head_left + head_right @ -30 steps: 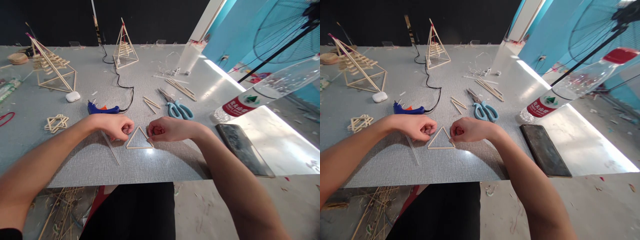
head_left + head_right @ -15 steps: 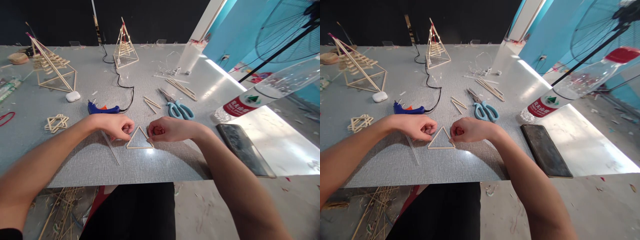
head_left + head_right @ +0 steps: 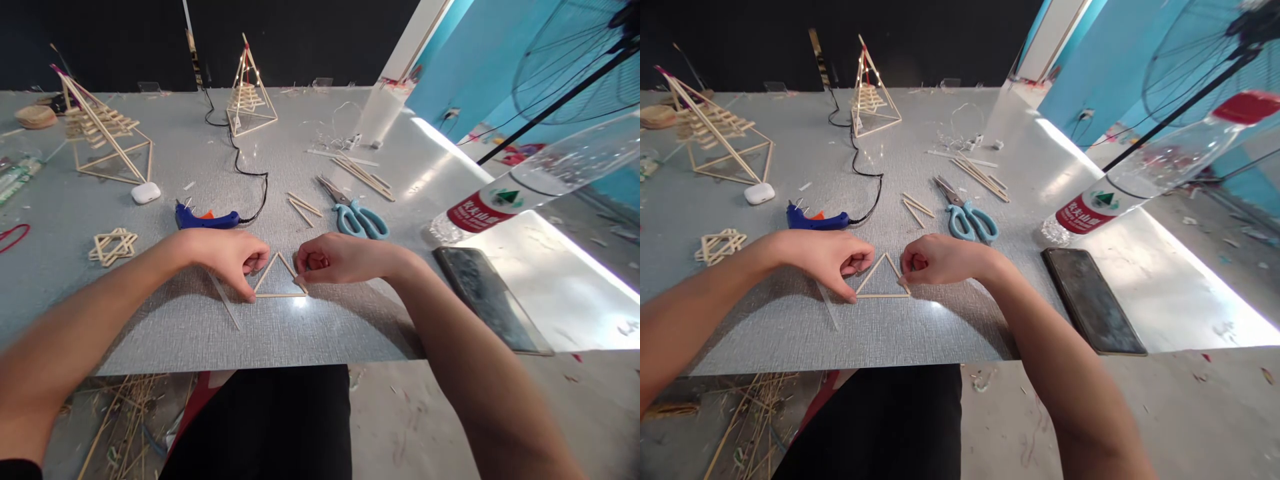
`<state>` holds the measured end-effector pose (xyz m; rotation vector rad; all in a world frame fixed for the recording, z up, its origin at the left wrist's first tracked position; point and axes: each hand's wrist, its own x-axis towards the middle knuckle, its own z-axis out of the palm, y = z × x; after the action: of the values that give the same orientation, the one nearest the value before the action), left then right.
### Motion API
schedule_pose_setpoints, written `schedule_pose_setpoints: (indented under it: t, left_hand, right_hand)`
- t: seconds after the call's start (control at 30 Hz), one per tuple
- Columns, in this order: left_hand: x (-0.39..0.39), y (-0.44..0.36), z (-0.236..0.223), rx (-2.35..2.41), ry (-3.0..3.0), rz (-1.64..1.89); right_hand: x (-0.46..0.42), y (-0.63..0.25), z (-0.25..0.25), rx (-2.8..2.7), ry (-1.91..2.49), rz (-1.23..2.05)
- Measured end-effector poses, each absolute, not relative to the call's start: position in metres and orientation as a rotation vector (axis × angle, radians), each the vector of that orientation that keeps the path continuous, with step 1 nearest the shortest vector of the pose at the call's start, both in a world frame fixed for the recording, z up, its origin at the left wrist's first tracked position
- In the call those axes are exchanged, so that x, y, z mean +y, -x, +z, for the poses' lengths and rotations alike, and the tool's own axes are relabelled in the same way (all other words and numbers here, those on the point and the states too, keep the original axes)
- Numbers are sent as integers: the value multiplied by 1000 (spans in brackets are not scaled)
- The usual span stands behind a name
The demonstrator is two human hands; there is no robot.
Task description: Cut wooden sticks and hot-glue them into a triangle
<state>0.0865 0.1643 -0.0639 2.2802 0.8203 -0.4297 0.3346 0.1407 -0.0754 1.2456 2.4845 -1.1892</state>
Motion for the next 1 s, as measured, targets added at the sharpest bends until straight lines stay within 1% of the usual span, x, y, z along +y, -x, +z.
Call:
schedule_pose_setpoints:
  t: [0.43, 1.0]
  left_hand:
    - [165, -86, -67, 808, -2265, -399]
    - [166, -85, -67, 799, -2255, -394]
  right_hand:
    - [140, -334, -75, 2484, -1250, -1228]
    - [139, -334, -73, 2508, -1222, -1198]
